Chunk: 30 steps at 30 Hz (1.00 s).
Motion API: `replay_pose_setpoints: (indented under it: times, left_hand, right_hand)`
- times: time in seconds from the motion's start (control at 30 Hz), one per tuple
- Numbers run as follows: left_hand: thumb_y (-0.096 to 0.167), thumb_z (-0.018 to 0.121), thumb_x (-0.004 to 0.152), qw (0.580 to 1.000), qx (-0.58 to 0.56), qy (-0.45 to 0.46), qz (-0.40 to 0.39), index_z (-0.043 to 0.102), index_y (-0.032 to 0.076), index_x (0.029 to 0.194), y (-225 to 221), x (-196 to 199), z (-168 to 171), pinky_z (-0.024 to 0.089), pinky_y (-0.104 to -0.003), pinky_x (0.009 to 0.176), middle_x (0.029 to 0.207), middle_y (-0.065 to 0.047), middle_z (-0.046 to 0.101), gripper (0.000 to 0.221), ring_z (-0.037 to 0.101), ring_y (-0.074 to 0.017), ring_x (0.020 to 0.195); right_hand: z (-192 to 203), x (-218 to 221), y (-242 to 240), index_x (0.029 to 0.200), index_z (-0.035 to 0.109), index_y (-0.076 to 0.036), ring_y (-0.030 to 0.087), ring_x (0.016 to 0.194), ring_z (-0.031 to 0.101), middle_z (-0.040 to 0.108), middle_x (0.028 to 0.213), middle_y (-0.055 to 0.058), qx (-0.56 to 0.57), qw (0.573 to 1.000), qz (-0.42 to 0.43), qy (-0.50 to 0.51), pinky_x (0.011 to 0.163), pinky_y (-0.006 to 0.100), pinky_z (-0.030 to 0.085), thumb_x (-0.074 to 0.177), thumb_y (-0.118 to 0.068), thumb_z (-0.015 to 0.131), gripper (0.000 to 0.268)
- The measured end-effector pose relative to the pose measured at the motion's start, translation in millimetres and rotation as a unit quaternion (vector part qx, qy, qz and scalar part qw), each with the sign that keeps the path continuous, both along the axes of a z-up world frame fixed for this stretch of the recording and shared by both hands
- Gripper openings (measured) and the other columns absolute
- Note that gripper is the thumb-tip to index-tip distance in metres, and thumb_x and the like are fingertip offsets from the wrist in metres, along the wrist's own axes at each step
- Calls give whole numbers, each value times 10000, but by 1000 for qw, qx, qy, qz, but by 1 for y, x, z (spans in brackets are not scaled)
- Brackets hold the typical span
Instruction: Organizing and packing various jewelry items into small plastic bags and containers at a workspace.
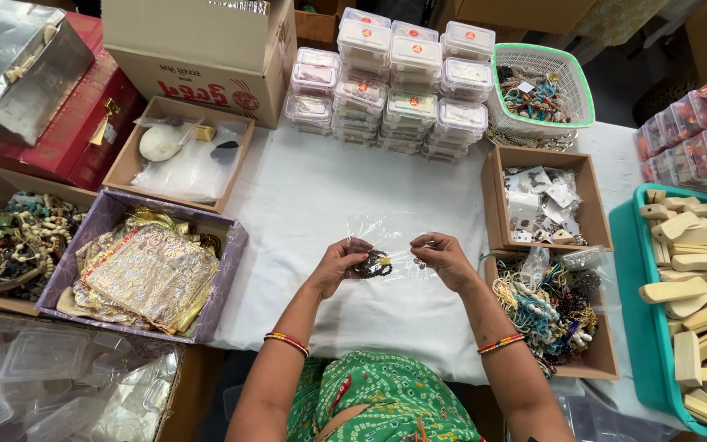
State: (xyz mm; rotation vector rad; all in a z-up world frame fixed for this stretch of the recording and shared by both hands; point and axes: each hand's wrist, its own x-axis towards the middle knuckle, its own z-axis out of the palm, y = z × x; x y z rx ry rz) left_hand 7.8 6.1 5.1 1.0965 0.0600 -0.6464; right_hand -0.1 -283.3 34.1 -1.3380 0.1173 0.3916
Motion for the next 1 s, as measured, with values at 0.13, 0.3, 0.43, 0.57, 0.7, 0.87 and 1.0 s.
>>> replay_pose_setpoints:
  times: [0.13, 0.3, 0.43, 0.57, 0.7, 0.87, 1.0]
  left_hand:
    - [63, 615, 954, 1000, -7, 16, 6, 683, 83, 1119, 2, -7, 17, 653, -312, 753, 1133, -77, 747, 180, 742, -145, 918]
    - [10, 542, 989, 993, -110, 35, 28, 671, 74, 1037, 6, -10, -6, 649, -295, 760, 1215, -133, 743, 152, 753, -150, 933]
    - [20, 523, 1019, 991, -126, 29, 37, 675, 47, 1006, 9, -13, -5, 629, -296, 723, 1246, -139, 728, 154, 740, -146, 910]
    - [36, 446, 947, 965, -233, 83, 83, 660, -9, 1023, 11, -19, 10, 644, -306, 793, 1281, -202, 694, 232, 737, -206, 981]
    - [-12, 409, 826, 923, -336, 129, 133, 642, -46, 1106, 11, -27, 37, 622, -299, 898, 1274, -229, 655, 366, 715, -297, 1126]
    - [4, 586, 884, 965, -212, 81, 132, 636, 42, 1158, 1, -27, 17, 572, -259, 843, 1183, -132, 684, 282, 703, -253, 1137]
    - [209, 715, 941, 991, 37, 34, 120, 668, 111, 1048, -1, -24, 0, 465, -224, 558, 947, -13, 699, 152, 610, -154, 805]
  right_hand:
    - [16, -7, 10, 1008, 759, -45, 117, 834, 668, 711, 1020, 60, 27, 998, -30, 42, 735, 283, 591, 886, 23, 708, 149]
    - [6, -7, 3, 940, 750, -4, 180, 902, 695, 717, 1115, 99, 85, 995, -25, 53, 797, 303, 610, 939, 68, 620, 149]
    - [-1, -7, 0, 899, 729, 16, 205, 945, 705, 711, 1123, 135, 113, 993, -6, 28, 828, 328, 613, 966, 63, 593, 159]
    - [10, -12, 9, 962, 727, 24, 202, 989, 716, 709, 1111, 146, 158, 987, -30, 18, 966, 348, 603, 898, 23, 555, 184]
    - [28, -14, 23, 1006, 700, -33, 172, 1023, 714, 741, 1045, 96, 125, 990, -59, -5, 1020, 335, 573, 842, 16, 669, 173]
    - [-21, -2, 7, 983, 699, -63, 156, 874, 631, 713, 906, 56, -4, 995, -91, -29, 824, 323, 516, 891, -121, 790, 142]
    - [-58, 7, -14, 967, 712, -42, 131, 790, 503, 656, 877, 64, -97, 985, -115, -80, 767, 303, 422, 970, -178, 857, 199]
